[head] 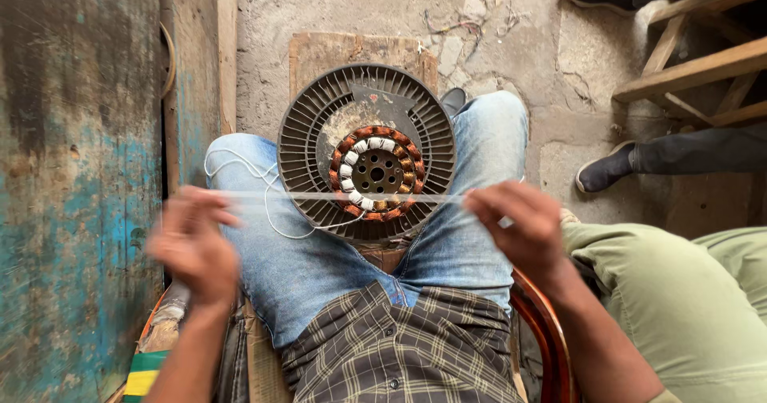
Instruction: The person winds white thread around the copper windings of a motor stator resting on their lap. They repeatedly pull the thread, wrap it around individual winding sections, and adjust the thread path to secure the windings.
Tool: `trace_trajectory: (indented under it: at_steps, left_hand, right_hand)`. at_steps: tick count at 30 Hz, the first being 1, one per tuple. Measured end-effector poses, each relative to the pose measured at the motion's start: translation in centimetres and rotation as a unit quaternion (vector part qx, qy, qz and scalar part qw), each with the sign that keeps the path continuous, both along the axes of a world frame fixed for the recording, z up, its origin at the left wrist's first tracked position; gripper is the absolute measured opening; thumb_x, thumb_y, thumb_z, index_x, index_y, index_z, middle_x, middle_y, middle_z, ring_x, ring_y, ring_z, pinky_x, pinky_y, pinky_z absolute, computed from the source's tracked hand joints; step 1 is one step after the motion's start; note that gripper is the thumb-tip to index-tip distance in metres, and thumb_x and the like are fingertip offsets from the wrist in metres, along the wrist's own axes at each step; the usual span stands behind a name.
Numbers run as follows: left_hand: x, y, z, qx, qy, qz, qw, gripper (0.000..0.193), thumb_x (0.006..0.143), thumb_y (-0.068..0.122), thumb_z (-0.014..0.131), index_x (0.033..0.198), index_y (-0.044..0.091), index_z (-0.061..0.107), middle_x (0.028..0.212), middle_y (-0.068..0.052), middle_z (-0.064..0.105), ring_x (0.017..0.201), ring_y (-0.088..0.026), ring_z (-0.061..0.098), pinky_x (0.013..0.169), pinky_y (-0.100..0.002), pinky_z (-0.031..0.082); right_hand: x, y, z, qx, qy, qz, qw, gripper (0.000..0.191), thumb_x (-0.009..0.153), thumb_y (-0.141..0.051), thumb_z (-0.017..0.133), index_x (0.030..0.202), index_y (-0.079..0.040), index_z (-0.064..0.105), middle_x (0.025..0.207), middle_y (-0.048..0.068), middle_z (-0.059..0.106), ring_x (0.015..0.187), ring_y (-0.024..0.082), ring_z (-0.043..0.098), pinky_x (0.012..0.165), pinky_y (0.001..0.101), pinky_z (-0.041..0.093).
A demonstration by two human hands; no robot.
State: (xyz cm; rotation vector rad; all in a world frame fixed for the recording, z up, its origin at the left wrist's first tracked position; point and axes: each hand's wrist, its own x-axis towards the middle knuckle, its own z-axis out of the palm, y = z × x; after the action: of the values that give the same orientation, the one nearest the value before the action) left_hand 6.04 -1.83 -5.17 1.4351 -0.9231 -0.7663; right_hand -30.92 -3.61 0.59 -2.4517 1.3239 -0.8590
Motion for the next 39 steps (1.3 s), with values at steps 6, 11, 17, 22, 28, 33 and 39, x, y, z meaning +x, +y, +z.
trace_trajectory:
  at_steps: [6, 11, 17, 22, 28, 33, 39]
  left_hand:
    - [-3.1, 1.0, 1.9, -0.151, -0.247, -0.266, 0.919, 0.035, 0.087, 0.018, 0.079, 0.119, 0.009, 0.069, 0.12, -0.013, 0.068, 0.117, -0.032, 0.059, 0.115, -0.043, 0.036]
    - [-6.2, 2.5, 0.3, -0.114, -0.161, -0.475, 0.857, 0.016, 0.09, 0.016, 0.069, 0.105, 0.013, 0.074, 0.098, -0.001, 0.076, 0.087, -0.015, 0.072, 0.114, -0.048, 0.045]
    - [0.6, -0.6, 0.9, -0.009, -0.224, 0.046, 0.973, 0.016, 0.114, 0.008, 0.059, 0.107, -0.002, 0.07, 0.102, -0.013, 0.06, 0.1, -0.022, 0.06, 0.086, -0.033, 0.05]
    - [-4.7, 1.3, 2.4, -0.196, -0.269, -0.264, 0.905, 0.038, 0.084, 0.03, 0.08, 0.111, 0.006, 0.07, 0.11, -0.014, 0.067, 0.116, -0.032, 0.058, 0.114, -0.039, 0.041]
    - [-4.1, 2.5, -0.4, -0.1, -0.074, -0.427, 0.896, 0.02, 0.092, 0.002, 0.055, 0.095, 0.01, 0.072, 0.091, -0.002, 0.077, 0.081, -0.016, 0.072, 0.093, -0.044, 0.052]
    - [1.1, -0.1, -1.3, -0.058, -0.03, -0.011, 0.998, 0.028, 0.118, 0.025, 0.055, 0.105, 0.003, 0.064, 0.1, -0.008, 0.064, 0.089, -0.016, 0.058, 0.083, -0.028, 0.047]
    - [-5.3, 2.8, 0.4, -0.184, -0.219, -0.357, 0.889, 0.045, 0.085, 0.037, 0.074, 0.118, 0.007, 0.066, 0.109, -0.008, 0.071, 0.115, -0.026, 0.063, 0.115, -0.041, 0.037]
  right_hand:
    - [3.4, 0.7, 1.5, 0.037, -0.073, 0.173, 0.982, 0.007, 0.094, -0.013, 0.073, 0.1, -0.014, 0.071, 0.087, 0.003, 0.072, 0.076, 0.017, 0.071, 0.064, 0.0318, 0.055]
    - [4.9, 1.8, 1.6, 0.038, -0.045, 0.23, 0.971, 0.01, 0.09, -0.016, 0.078, 0.096, -0.008, 0.076, 0.078, 0.003, 0.072, 0.061, 0.015, 0.064, 0.05, 0.0324, 0.046]
    - [0.5, 0.0, 1.4, 0.03, -0.045, 0.04, 0.998, 0.01, 0.093, -0.015, 0.078, 0.097, -0.007, 0.073, 0.085, 0.006, 0.071, 0.069, 0.016, 0.067, 0.059, 0.0303, 0.052]
    - [3.5, 1.5, 2.2, 0.059, -0.088, 0.218, 0.97, 0.007, 0.09, -0.015, 0.075, 0.095, -0.011, 0.073, 0.085, 0.002, 0.072, 0.071, 0.019, 0.067, 0.062, 0.0344, 0.051]
    - [3.2, 1.5, 1.8, 0.052, -0.07, 0.217, 0.972, 0.005, 0.09, -0.016, 0.076, 0.091, -0.011, 0.075, 0.079, -0.001, 0.073, 0.062, 0.012, 0.065, 0.052, 0.032, 0.047]
    - [0.7, -0.5, 1.0, 0.056, -0.014, 0.052, 0.997, 0.013, 0.092, -0.019, 0.078, 0.092, -0.007, 0.073, 0.078, 0.004, 0.071, 0.061, 0.011, 0.064, 0.051, 0.0289, 0.051]
    - [4.9, 2.2, 1.2, 0.051, -0.056, 0.24, 0.968, 0.012, 0.092, -0.019, 0.079, 0.092, -0.008, 0.074, 0.072, 0.001, 0.067, 0.058, 0.013, 0.061, 0.048, 0.0325, 0.046]
